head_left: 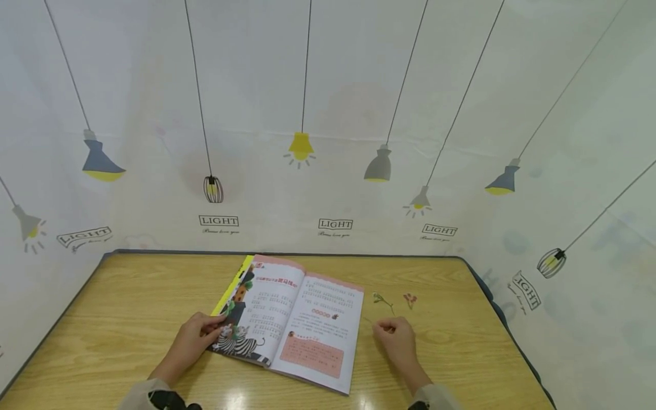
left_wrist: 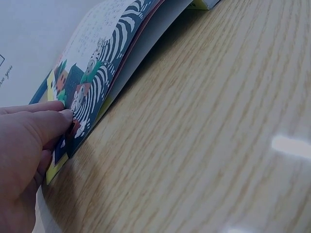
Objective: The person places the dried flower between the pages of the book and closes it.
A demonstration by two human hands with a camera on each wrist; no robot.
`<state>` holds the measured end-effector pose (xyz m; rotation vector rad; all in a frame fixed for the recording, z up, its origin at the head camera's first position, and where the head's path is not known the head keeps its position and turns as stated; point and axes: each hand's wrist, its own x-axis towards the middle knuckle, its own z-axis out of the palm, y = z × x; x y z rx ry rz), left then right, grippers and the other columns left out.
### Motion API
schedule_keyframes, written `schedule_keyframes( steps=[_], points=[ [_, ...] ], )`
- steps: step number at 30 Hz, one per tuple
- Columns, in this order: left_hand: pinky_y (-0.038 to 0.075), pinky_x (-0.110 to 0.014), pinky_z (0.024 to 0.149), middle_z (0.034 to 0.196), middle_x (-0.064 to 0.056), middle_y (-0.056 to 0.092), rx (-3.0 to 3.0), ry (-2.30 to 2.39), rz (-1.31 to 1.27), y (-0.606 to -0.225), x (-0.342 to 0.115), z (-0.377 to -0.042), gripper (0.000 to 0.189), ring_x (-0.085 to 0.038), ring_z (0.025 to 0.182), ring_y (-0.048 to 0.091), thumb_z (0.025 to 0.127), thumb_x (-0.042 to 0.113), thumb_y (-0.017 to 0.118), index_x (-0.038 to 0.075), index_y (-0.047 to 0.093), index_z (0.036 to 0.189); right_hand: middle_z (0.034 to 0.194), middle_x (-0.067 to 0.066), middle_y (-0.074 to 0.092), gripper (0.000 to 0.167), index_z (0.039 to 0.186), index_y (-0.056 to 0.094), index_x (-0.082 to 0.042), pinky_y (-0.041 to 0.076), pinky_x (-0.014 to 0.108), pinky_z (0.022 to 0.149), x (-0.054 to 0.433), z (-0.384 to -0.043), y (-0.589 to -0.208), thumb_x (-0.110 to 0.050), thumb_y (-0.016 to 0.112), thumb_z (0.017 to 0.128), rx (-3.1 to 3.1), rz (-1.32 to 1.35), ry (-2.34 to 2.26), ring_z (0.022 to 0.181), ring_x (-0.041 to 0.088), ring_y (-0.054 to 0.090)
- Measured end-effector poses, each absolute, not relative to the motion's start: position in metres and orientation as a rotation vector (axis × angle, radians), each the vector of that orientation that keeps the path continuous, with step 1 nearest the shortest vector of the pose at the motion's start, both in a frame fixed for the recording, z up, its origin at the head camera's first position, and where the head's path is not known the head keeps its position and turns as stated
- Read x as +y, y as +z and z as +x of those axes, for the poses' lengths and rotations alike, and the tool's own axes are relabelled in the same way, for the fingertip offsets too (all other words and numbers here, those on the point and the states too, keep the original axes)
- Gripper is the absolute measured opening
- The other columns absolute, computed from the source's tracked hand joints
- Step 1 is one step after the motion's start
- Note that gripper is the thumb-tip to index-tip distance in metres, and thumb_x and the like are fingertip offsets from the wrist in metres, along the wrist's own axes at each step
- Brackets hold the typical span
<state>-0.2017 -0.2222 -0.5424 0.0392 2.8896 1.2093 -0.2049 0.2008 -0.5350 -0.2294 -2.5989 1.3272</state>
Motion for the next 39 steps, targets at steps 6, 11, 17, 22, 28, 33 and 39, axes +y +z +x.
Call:
schedule_keyframes(
  steps=[6, 11, 17, 22, 28, 33, 39],
  points=[
    [0.041, -0.024, 0.062, 0.085, -0.006, 0.05, 2.884, 1.229, 0.045, -0.543, -0.222, -0.202, 0.03, -0.015, 0.075, 0.048, 0.082, 0.003, 0.066, -0.003, 0.064, 0.112, 0.077, 0.003, 0.054, 0.008, 0.078, 0.068, -0.002, 0.04, 0.026, 0.063, 0.19, -0.209, -0.538, -0.009, 0.071, 0.075, -2.588, -0.234, 1.343, 0.07, 0.014, 0.047],
    [0.041, -0.024, 0.062, 0.085, -0.006, 0.05, 2.885, 1.238, 0.041, -0.544, -0.222, -0.203, 0.03, -0.015, 0.075, 0.048, 0.082, 0.002, 0.066, -0.003, 0.064, 0.111, 0.075, 0.003, 0.052, 0.006, 0.075, 0.069, -0.002, 0.039, 0.026, 0.061, 0.179, -0.211, -0.536, -0.008, 0.07, 0.074, -2.552, -0.195, 1.34, 0.069, 0.014, 0.046],
    [0.041, -0.024, 0.062, 0.085, -0.006, 0.05, 2.893, 1.225, 0.042, -0.545, -0.223, -0.203, 0.03, -0.015, 0.075, 0.047, 0.082, 0.003, 0.066, -0.002, 0.064, 0.112, 0.076, 0.003, 0.052, 0.007, 0.075, 0.069, -0.002, 0.039, 0.025, 0.06, 0.165, -0.215, -0.534, -0.009, 0.07, 0.074, -2.552, -0.182, 1.357, 0.07, 0.013, 0.045],
    [0.04, -0.024, 0.062, 0.085, -0.006, 0.05, 2.885, 1.226, 0.05, -0.546, -0.223, -0.203, 0.03, -0.015, 0.075, 0.047, 0.082, 0.003, 0.066, -0.002, 0.064, 0.112, 0.078, 0.004, 0.051, 0.008, 0.077, 0.069, -0.002, 0.04, 0.025, 0.059, 0.154, -0.219, -0.532, -0.01, 0.069, 0.076, -2.557, -0.202, 1.396, 0.071, 0.014, 0.046],
    [0.04, -0.024, 0.062, 0.084, -0.006, 0.05, 2.891, 1.219, 0.056, -0.546, -0.223, -0.203, 0.03, -0.015, 0.075, 0.047, 0.082, 0.003, 0.066, -0.002, 0.064, 0.112, 0.079, 0.006, 0.052, 0.008, 0.076, 0.068, -0.001, 0.04, 0.028, 0.062, 0.145, -0.224, -0.528, -0.009, 0.069, 0.075, -2.55, -0.267, 1.386, 0.072, 0.017, 0.047],
    [0.04, -0.025, 0.062, 0.085, -0.005, 0.05, 2.892, 1.217, 0.055, -0.545, -0.223, -0.203, 0.03, -0.015, 0.075, 0.046, 0.082, 0.003, 0.066, -0.002, 0.064, 0.112, 0.076, 0.006, 0.052, 0.008, 0.075, 0.068, -0.001, 0.039, 0.029, 0.061, 0.138, -0.228, -0.526, -0.009, 0.069, 0.074, -2.534, -0.288, 1.364, 0.071, 0.017, 0.046],
    [0.04, -0.025, 0.063, 0.086, -0.004, 0.05, 2.849, 1.25, 0.036, -0.546, -0.224, -0.204, 0.03, -0.015, 0.076, 0.047, 0.085, 0.005, 0.064, -0.001, 0.064, 0.113, 0.077, 0.006, 0.049, 0.006, 0.074, 0.067, -0.003, 0.037, 0.031, 0.062, 0.126, -0.229, -0.525, -0.009, 0.068, 0.074, -2.501, -0.315, 1.391, 0.071, 0.019, 0.044]
  ],
)
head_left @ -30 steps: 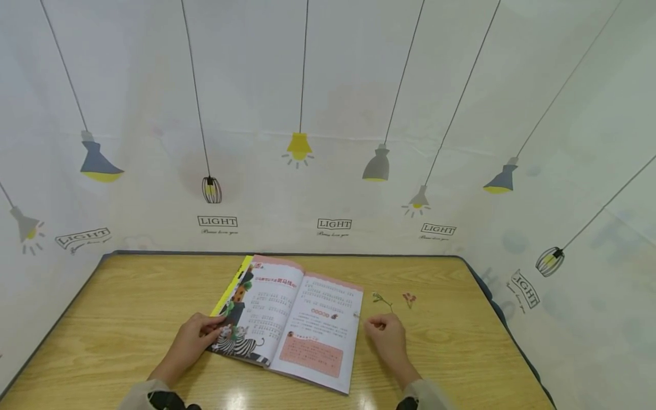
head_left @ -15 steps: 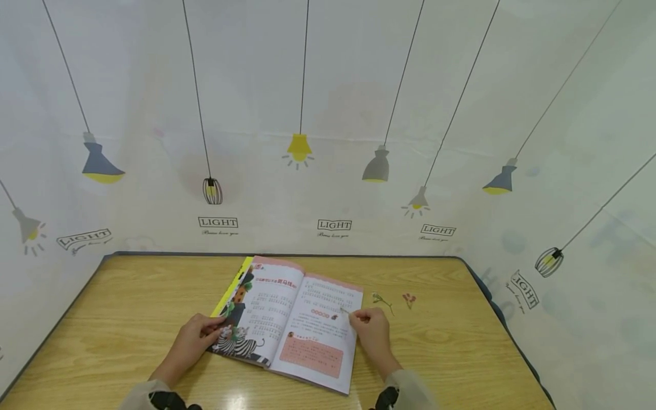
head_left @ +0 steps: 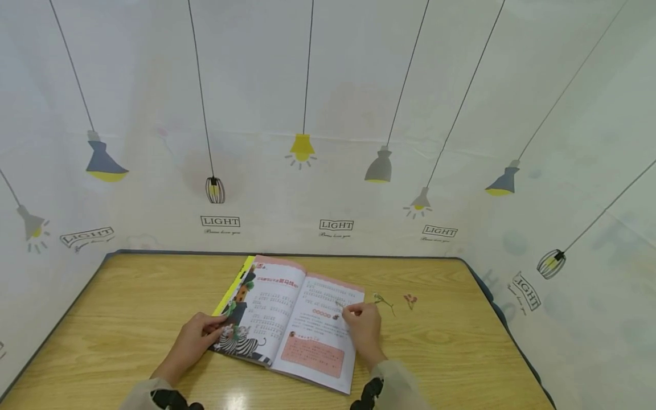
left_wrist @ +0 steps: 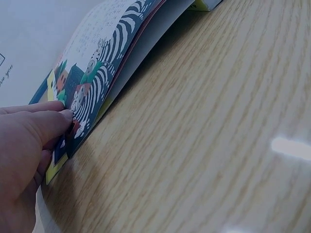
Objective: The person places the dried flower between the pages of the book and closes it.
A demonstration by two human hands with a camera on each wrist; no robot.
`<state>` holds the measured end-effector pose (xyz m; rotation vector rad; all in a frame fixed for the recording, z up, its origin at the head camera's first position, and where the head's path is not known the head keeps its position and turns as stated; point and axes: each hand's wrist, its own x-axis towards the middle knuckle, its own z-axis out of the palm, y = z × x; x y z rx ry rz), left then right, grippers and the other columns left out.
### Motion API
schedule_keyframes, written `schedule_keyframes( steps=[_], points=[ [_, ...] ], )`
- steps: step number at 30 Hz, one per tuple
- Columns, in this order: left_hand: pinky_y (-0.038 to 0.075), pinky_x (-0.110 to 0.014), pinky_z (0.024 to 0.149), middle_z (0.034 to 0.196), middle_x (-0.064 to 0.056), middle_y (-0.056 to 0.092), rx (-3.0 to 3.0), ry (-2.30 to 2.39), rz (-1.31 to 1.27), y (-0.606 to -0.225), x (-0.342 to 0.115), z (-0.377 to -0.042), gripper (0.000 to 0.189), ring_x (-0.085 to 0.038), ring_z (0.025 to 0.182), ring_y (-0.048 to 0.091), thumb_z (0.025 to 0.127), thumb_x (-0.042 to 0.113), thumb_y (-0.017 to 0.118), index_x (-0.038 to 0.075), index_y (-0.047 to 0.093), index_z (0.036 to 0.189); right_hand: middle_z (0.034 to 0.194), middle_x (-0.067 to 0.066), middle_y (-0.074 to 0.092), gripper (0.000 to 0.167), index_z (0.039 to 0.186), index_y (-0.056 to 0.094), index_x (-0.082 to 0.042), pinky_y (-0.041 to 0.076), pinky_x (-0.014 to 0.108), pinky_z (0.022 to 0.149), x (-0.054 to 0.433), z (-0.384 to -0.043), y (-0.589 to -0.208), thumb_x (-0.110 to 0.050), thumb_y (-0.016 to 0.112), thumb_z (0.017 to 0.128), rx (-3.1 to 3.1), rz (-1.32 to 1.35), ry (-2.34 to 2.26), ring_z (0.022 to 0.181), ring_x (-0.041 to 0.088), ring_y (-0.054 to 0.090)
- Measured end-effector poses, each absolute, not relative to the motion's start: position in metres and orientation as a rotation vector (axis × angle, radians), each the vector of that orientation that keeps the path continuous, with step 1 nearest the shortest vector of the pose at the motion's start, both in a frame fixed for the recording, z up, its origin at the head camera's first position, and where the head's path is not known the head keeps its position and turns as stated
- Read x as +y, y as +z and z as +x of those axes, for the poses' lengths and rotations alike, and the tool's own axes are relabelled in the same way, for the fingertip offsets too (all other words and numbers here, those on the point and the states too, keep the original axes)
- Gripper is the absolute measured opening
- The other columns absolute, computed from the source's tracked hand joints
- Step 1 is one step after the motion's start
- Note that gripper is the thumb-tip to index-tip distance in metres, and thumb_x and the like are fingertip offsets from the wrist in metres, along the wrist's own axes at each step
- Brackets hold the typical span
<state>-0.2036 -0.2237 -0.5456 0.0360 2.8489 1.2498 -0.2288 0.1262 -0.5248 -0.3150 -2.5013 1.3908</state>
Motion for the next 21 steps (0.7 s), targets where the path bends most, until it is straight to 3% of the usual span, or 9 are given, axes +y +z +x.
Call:
schedule_keyframes(
  steps=[21],
  points=[
    [0.039, -0.026, 0.062, 0.085, -0.005, 0.049, 2.835, 1.251, 0.016, -0.547, -0.224, -0.205, 0.03, -0.016, 0.075, 0.045, 0.084, 0.004, 0.064, -0.001, 0.063, 0.114, 0.072, 0.003, 0.049, 0.008, 0.063, 0.065, -0.007, 0.035, 0.033, 0.062, 0.091, -0.223, -0.53, -0.006, 0.071, 0.068, -2.544, -0.422, 1.183, 0.067, 0.018, 0.044]
  ],
)
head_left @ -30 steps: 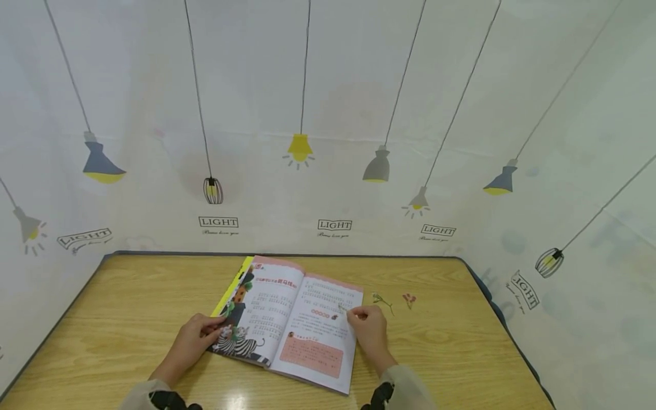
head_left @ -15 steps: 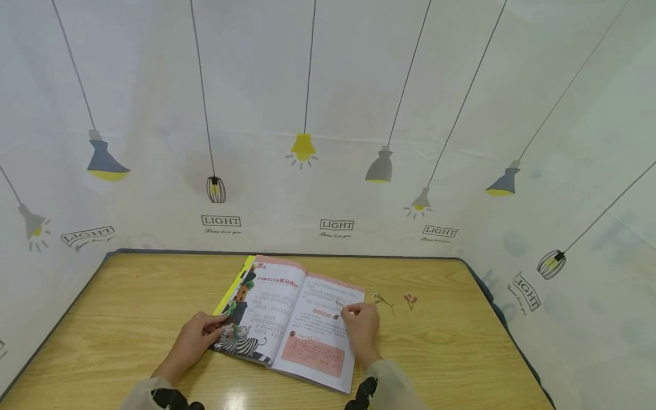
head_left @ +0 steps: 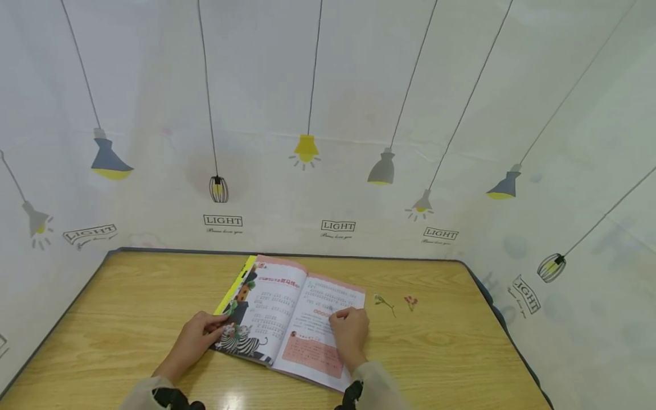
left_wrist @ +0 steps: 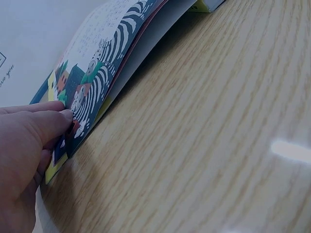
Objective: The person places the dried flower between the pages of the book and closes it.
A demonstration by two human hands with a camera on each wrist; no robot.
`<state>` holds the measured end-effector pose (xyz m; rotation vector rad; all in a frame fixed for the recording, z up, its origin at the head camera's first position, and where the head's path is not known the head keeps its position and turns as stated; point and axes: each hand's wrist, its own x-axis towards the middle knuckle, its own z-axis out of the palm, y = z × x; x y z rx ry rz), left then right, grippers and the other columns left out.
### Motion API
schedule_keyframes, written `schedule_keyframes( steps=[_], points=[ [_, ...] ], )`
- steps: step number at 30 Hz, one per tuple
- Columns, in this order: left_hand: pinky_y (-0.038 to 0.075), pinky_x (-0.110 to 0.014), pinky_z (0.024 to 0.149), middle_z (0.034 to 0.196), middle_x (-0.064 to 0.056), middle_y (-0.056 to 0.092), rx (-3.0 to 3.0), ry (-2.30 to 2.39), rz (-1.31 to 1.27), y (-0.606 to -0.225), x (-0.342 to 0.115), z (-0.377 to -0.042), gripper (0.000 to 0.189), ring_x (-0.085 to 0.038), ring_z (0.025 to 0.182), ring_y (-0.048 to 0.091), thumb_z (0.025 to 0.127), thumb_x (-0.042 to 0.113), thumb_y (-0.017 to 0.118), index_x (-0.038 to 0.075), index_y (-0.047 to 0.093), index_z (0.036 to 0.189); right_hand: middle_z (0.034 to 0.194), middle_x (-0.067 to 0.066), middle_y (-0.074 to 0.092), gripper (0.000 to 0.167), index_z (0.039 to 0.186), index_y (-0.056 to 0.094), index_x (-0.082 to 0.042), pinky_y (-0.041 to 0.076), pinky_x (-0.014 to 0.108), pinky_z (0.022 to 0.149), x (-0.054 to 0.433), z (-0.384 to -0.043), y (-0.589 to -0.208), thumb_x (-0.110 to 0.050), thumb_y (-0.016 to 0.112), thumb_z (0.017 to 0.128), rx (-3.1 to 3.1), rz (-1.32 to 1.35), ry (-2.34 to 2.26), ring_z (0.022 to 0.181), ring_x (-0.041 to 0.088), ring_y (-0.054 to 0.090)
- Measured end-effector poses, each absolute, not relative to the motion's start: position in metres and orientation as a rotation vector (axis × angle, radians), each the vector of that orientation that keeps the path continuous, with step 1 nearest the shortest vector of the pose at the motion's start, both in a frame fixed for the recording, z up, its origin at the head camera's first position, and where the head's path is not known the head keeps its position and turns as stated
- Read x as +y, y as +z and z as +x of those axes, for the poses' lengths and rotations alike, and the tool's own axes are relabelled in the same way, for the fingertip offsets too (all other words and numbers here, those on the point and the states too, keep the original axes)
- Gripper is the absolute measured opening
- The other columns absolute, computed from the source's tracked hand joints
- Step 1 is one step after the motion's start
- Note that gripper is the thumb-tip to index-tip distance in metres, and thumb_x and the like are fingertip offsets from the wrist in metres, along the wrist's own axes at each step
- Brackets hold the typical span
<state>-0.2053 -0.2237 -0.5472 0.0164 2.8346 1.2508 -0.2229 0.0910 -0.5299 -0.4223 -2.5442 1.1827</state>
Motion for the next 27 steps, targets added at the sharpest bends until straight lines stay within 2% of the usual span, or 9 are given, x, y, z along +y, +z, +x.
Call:
schedule_keyframes(
  steps=[7, 12, 17, 22, 27],
  points=[
    [0.039, -0.025, 0.062, 0.084, -0.004, 0.049, 2.831, 1.263, 0.017, -0.546, -0.223, -0.205, 0.031, -0.016, 0.075, 0.045, 0.084, 0.004, 0.064, -0.001, 0.063, 0.114, 0.076, 0.003, 0.049, 0.008, 0.067, 0.065, -0.008, 0.038, 0.032, 0.063, 0.083, -0.219, -0.53, -0.007, 0.072, 0.07, -2.511, -0.355, 1.286, 0.069, 0.017, 0.046],
    [0.039, -0.024, 0.061, 0.084, -0.004, 0.049, 2.843, 1.271, 0.038, -0.545, -0.224, -0.204, 0.031, -0.015, 0.074, 0.045, 0.083, 0.003, 0.064, -0.001, 0.063, 0.114, 0.073, 0.004, 0.047, 0.008, 0.068, 0.065, -0.008, 0.036, 0.03, 0.061, 0.086, -0.22, -0.528, -0.007, 0.073, 0.07, -2.506, -0.314, 1.262, 0.067, 0.017, 0.042],
    [0.039, -0.024, 0.061, 0.084, -0.004, 0.049, 2.849, 1.258, 0.032, -0.545, -0.223, -0.204, 0.03, -0.015, 0.074, 0.045, 0.083, 0.004, 0.064, -0.001, 0.064, 0.113, 0.072, 0.005, 0.048, 0.008, 0.07, 0.067, -0.007, 0.033, 0.03, 0.059, 0.104, -0.222, -0.529, -0.01, 0.074, 0.072, -2.507, -0.289, 1.248, 0.066, 0.017, 0.041],
    [0.039, -0.024, 0.062, 0.084, -0.004, 0.05, 2.852, 1.247, 0.023, -0.544, -0.223, -0.204, 0.03, -0.015, 0.074, 0.045, 0.084, 0.004, 0.064, -0.001, 0.064, 0.113, 0.076, 0.005, 0.05, 0.008, 0.076, 0.067, -0.005, 0.036, 0.031, 0.063, 0.127, -0.224, -0.535, -0.01, 0.072, 0.074, -2.539, -0.288, 1.276, 0.071, 0.018, 0.045],
    [0.04, -0.024, 0.062, 0.084, -0.004, 0.05, 2.853, 1.261, 0.032, -0.545, -0.224, -0.203, 0.03, -0.015, 0.074, 0.046, 0.083, 0.004, 0.065, -0.002, 0.064, 0.113, 0.079, 0.006, 0.053, 0.016, 0.086, 0.067, -0.002, 0.04, 0.033, 0.065, 0.144, -0.225, -0.544, -0.011, 0.074, 0.074, -2.555, -0.304, 1.283, 0.074, 0.019, 0.048]
  ],
)
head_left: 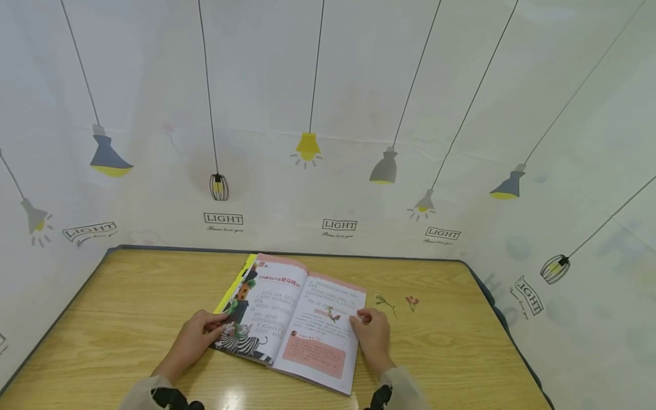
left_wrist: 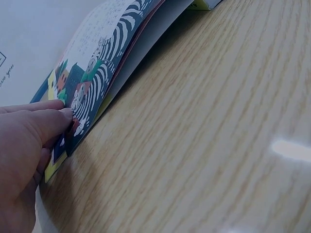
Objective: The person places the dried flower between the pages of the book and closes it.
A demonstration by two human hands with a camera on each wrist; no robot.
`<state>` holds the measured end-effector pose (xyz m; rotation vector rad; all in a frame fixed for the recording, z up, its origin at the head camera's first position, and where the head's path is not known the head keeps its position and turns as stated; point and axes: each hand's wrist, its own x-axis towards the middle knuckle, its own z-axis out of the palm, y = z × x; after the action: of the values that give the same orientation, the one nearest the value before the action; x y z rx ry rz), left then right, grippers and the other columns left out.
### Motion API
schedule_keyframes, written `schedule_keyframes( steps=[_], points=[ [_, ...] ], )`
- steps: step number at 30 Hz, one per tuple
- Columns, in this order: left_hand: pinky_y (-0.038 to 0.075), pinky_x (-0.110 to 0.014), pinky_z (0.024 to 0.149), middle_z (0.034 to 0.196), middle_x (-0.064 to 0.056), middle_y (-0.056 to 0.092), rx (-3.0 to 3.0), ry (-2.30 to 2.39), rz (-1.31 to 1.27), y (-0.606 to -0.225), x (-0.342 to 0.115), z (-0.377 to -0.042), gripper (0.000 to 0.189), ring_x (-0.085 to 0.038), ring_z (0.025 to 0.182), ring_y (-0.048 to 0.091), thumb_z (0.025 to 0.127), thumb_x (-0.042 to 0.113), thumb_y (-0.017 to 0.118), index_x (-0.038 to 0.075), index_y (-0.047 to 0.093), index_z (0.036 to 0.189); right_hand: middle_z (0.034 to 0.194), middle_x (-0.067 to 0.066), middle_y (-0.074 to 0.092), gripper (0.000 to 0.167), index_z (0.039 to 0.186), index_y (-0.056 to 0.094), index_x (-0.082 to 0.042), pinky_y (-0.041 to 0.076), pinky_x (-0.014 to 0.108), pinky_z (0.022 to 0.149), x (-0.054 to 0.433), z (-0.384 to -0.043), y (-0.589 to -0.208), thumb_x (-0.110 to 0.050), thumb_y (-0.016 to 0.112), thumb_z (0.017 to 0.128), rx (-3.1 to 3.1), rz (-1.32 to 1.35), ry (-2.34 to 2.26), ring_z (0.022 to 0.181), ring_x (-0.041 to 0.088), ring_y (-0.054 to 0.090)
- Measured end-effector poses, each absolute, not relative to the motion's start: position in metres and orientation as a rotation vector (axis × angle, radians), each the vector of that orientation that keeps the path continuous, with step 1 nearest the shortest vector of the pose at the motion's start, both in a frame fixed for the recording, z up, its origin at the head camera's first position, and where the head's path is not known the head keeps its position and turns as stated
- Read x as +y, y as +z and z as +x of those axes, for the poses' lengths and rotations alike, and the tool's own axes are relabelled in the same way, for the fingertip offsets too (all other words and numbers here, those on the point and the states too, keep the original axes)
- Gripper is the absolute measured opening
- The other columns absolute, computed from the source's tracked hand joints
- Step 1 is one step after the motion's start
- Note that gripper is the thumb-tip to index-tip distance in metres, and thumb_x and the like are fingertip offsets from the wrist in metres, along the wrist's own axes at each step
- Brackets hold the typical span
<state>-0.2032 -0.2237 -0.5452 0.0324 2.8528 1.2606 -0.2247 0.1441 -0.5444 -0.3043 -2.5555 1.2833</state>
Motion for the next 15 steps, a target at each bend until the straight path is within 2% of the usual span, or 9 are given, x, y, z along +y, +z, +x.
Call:
schedule_keyframes(
  steps=[6, 15],
  points=[
    [0.04, -0.025, 0.063, 0.084, -0.004, 0.05, 2.873, 1.245, 0.033, -0.5474, -0.2244, -0.2037, 0.03, -0.015, 0.075, 0.047, 0.083, 0.004, 0.066, -0.002, 0.064, 0.112, 0.081, 0.008, 0.055, 0.027, 0.096, 0.066, 0.001, 0.041, 0.033, 0.065, 0.1534, -0.2242, -0.551, -0.014, 0.075, 0.074, -2.566, -0.304, 1.29, 0.075, 0.019, 0.05],
    [0.041, -0.024, 0.063, 0.084, -0.004, 0.051, 2.894, 1.256, 0.048, -0.5488, -0.2241, -0.2034, 0.03, -0.014, 0.075, 0.048, 0.082, 0.004, 0.067, -0.002, 0.064, 0.111, 0.081, 0.009, 0.053, 0.033, 0.101, 0.067, 0.004, 0.039, 0.032, 0.064, 0.153, -0.2237, -0.555, -0.012, 0.075, 0.073, -2.538, -0.302, 1.305, 0.073, 0.02, 0.047]
  ],
)
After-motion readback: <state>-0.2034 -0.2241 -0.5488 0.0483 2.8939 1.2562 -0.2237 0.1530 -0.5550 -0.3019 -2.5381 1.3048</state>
